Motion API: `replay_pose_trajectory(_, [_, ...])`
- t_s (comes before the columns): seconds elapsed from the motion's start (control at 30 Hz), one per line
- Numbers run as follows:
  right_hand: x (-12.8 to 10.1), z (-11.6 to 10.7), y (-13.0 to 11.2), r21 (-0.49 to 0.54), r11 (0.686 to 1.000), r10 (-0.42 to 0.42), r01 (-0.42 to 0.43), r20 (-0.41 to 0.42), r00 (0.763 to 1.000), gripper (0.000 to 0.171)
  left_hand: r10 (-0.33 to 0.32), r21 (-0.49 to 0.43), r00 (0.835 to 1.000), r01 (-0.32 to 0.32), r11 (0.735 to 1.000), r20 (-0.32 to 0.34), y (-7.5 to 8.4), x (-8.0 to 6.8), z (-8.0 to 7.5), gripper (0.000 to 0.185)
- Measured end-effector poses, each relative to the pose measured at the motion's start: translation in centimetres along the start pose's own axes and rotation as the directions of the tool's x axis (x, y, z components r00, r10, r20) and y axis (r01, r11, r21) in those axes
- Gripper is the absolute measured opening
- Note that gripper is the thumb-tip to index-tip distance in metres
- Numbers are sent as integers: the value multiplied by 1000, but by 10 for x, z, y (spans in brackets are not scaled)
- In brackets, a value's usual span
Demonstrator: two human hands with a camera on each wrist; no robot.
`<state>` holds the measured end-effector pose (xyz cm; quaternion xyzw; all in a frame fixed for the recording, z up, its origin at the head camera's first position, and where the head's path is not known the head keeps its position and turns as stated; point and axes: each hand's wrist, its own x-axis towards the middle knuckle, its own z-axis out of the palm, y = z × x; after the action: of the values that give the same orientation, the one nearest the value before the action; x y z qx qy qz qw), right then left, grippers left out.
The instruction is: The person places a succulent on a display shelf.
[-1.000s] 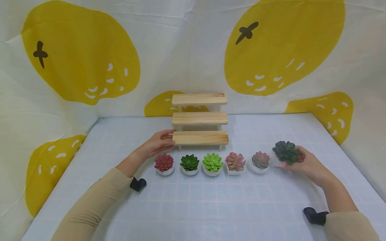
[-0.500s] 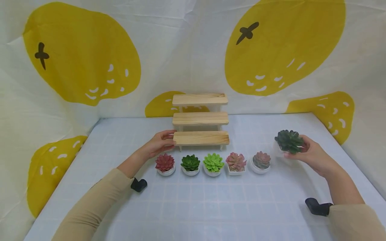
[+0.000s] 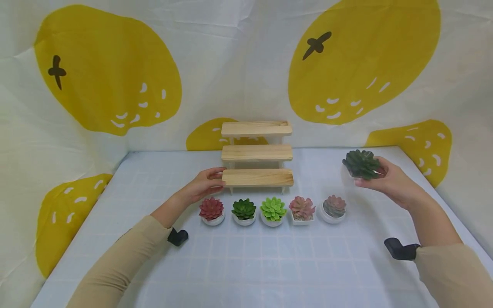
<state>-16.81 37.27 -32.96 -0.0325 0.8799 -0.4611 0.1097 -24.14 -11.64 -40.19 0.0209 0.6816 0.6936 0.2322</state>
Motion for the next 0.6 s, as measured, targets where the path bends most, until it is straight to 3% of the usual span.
replay_pose_trajectory(0.3, [13, 3, -30, 53, 993, -109, 109, -10, 994, 54, 6, 1, 1000, -6, 1000, 2, 1, -2, 1, 55])
replay_pose_trajectory(0.6, [28, 3, -62, 80, 995, -67, 65, 16, 998, 63, 0, -1, 1000, 0, 1000, -9, 2, -3, 3, 54])
